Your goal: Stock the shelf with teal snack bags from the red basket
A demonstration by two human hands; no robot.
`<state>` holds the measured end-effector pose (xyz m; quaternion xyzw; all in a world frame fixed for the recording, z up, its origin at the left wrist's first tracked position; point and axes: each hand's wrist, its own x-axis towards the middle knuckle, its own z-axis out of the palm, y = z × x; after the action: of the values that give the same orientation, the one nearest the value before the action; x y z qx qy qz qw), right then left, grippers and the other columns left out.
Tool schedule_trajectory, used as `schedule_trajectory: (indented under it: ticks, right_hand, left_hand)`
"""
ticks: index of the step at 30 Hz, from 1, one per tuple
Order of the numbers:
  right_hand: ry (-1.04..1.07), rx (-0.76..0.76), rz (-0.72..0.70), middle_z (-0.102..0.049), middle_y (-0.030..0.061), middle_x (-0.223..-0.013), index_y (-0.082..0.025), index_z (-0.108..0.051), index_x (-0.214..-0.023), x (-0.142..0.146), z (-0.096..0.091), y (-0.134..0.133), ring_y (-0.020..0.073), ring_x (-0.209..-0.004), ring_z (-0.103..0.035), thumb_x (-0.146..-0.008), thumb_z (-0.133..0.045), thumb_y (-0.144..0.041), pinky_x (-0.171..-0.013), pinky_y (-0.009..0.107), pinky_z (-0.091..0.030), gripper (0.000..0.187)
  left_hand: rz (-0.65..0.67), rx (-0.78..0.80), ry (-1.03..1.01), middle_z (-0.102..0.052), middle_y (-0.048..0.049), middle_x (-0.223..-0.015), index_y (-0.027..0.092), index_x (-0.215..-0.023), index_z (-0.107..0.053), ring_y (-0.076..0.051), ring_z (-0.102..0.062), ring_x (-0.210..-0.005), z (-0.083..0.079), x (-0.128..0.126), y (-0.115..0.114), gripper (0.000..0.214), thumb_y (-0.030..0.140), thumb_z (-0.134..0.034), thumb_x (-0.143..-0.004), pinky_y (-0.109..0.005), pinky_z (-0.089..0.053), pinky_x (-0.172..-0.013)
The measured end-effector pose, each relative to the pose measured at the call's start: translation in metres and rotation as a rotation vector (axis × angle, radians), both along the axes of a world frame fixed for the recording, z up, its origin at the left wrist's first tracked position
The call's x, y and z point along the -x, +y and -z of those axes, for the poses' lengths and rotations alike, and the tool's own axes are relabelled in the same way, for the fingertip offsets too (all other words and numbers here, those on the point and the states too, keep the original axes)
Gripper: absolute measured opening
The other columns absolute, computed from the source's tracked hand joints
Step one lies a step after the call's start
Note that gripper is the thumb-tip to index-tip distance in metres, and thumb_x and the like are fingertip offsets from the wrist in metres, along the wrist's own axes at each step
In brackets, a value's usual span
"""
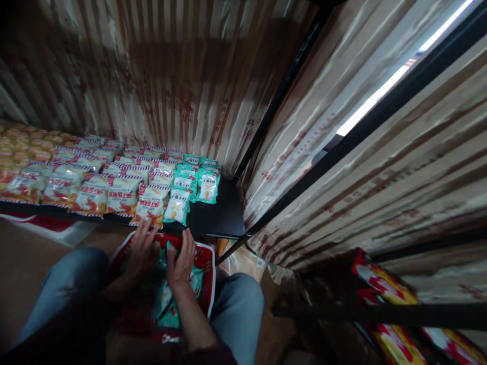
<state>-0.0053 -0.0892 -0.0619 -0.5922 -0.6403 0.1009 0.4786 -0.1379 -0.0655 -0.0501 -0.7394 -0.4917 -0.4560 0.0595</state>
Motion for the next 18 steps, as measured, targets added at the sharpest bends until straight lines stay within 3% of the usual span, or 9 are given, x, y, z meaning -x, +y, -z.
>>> schedule_trajectory:
  ticks: [4, 7, 9, 12, 14, 18]
  right_hand:
    - [0.032, 0.215, -0.014, -0.042, 0.0160, -0.140, -0.015, -0.046, -0.132, 0.006, 0.048, -0.039, 0.0252, -0.132, -0.035, -0.088, -0.042, -0.029, -0.106, 0.051, -0.032, 0.046]
    - [0.132, 0.411, -0.017, -0.051, 0.0113, -0.133, -0.021, -0.058, -0.120, 0.011, 0.072, -0.056, 0.0249, -0.126, -0.045, -0.081, -0.047, -0.025, -0.104, 0.048, -0.037, 0.040]
    - [0.199, 0.493, -0.024, -0.057, 0.0112, -0.127, -0.020, -0.063, -0.113, 0.013, 0.078, -0.062, 0.0253, -0.122, -0.049, -0.077, -0.049, -0.021, -0.103, 0.046, -0.038, 0.038]
    - [0.249, 0.520, -0.017, -0.063, 0.0097, -0.119, -0.018, -0.062, -0.114, 0.012, 0.078, -0.065, 0.0233, -0.115, -0.054, -0.071, -0.052, -0.016, -0.102, 0.042, -0.039, 0.045]
    - [0.261, 0.526, 0.005, -0.063, 0.0097, -0.118, -0.018, -0.059, -0.117, 0.007, 0.076, -0.064, 0.0233, -0.114, -0.055, -0.069, -0.053, -0.016, -0.103, 0.043, -0.037, 0.048]
    - [0.284, 0.564, -0.027, -0.066, 0.0062, -0.109, -0.020, -0.061, -0.114, -0.002, 0.075, -0.063, 0.0204, -0.105, -0.059, -0.070, -0.052, -0.018, -0.097, 0.040, -0.042, 0.045]
  left_hand:
    - [0.151, 0.138, 0.051, -0.034, -0.0165, -0.146, 0.013, -0.120, -0.050, -0.026, -0.019, -0.140, 0.024, -0.015, -0.047, 0.037, 0.012, -0.039, -0.085, -0.047, -0.030, -0.107]
    - [0.052, 0.268, 0.064, -0.037, -0.0180, -0.143, 0.012, -0.112, -0.056, -0.029, -0.020, -0.139, 0.052, -0.022, -0.076, 0.034, 0.013, -0.042, -0.082, -0.049, -0.033, -0.104]
    - [-0.036, 0.363, 0.069, -0.043, -0.0213, -0.138, 0.011, -0.106, -0.059, -0.033, -0.025, -0.137, 0.069, -0.021, -0.086, 0.031, 0.015, -0.044, -0.080, -0.054, -0.033, -0.102]
    - [-0.036, 0.573, 0.056, -0.049, -0.0224, -0.132, 0.008, -0.113, -0.056, -0.033, -0.034, -0.133, 0.083, -0.009, -0.089, 0.039, 0.017, -0.045, -0.076, -0.053, -0.034, -0.102]
    - [-0.046, 0.772, 0.022, -0.054, -0.0208, -0.127, 0.006, -0.120, -0.052, -0.030, -0.042, -0.127, 0.085, 0.001, -0.085, 0.047, 0.014, -0.042, -0.075, -0.048, -0.037, -0.101]
    - [0.007, 0.883, 0.031, -0.063, -0.0135, -0.115, 0.012, -0.120, -0.053, -0.024, -0.057, -0.110, 0.083, 0.010, -0.079, 0.052, 0.014, -0.043, -0.069, -0.040, -0.045, -0.093]
